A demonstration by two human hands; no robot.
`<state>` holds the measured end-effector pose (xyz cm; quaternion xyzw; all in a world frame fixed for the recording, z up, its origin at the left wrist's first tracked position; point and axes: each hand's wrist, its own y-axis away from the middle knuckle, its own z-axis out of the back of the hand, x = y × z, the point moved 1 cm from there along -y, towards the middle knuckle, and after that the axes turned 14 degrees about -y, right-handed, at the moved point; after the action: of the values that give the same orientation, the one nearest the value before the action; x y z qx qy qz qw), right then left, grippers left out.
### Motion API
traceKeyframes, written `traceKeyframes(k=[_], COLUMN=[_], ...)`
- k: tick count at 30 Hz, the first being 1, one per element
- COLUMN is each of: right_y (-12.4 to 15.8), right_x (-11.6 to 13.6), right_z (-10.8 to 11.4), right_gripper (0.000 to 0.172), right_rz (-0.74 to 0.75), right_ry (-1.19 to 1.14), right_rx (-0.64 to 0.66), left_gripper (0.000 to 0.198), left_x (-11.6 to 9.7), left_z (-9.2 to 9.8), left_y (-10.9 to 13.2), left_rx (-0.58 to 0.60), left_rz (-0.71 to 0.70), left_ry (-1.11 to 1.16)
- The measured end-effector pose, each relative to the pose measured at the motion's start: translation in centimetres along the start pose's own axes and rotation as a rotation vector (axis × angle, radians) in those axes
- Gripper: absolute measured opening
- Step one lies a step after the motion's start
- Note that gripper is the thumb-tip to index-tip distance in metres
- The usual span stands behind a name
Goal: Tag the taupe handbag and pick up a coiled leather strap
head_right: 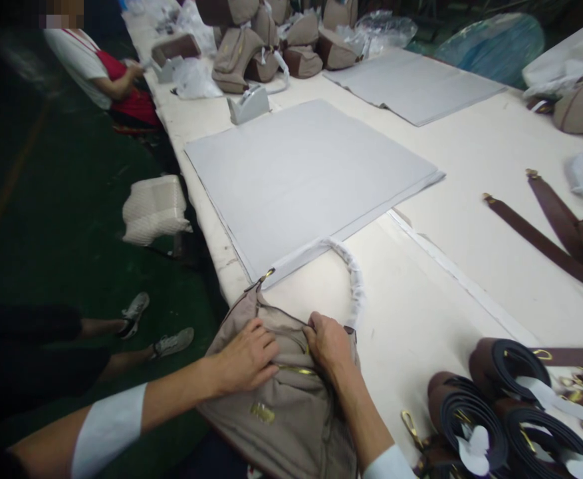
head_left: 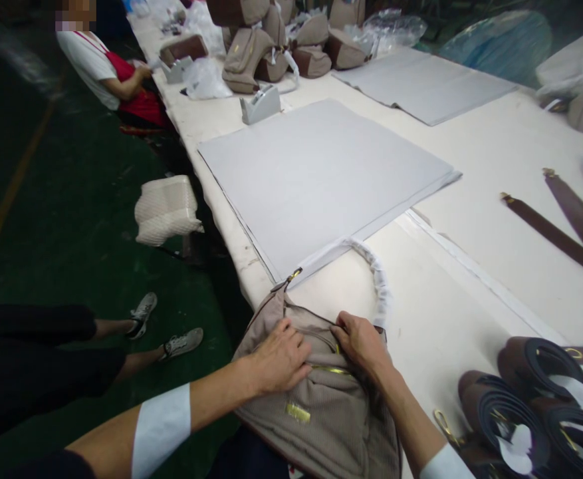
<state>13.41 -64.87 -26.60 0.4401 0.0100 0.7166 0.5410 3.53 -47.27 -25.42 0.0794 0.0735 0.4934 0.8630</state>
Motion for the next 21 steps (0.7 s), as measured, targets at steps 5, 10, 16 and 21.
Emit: traceKeyframes(k=[5,10,16,21], right_y=[0.9,1.5,1.7,1.8], right_x=[1.1,1.1,0.9,0.9], right_z=[0.4,1.1,2.9,1.8], right_gripper=[0.014,0.025,0.040,0.043], right_rz=[0.014,-0.086,-0.292,-0.297], right_ry=[-0.150,-0.420,-0.967,-1.205], right_rx=[-0.088,-0.157,-0.175,-0.124], left_gripper=[0.030,0.032,0.030,0.031], left_x=[0.0,0.2,1.1,0.6], left_z=[2.6,2.7,1.7,2.5], left_y=[1.5,1.4,0.1,0.5], left_rx=[0.087,0.108,0.169,0.085], left_rz=[0.094,0.099,0.115,0.153], left_ry=[0.074,0.144,0.138,0.072])
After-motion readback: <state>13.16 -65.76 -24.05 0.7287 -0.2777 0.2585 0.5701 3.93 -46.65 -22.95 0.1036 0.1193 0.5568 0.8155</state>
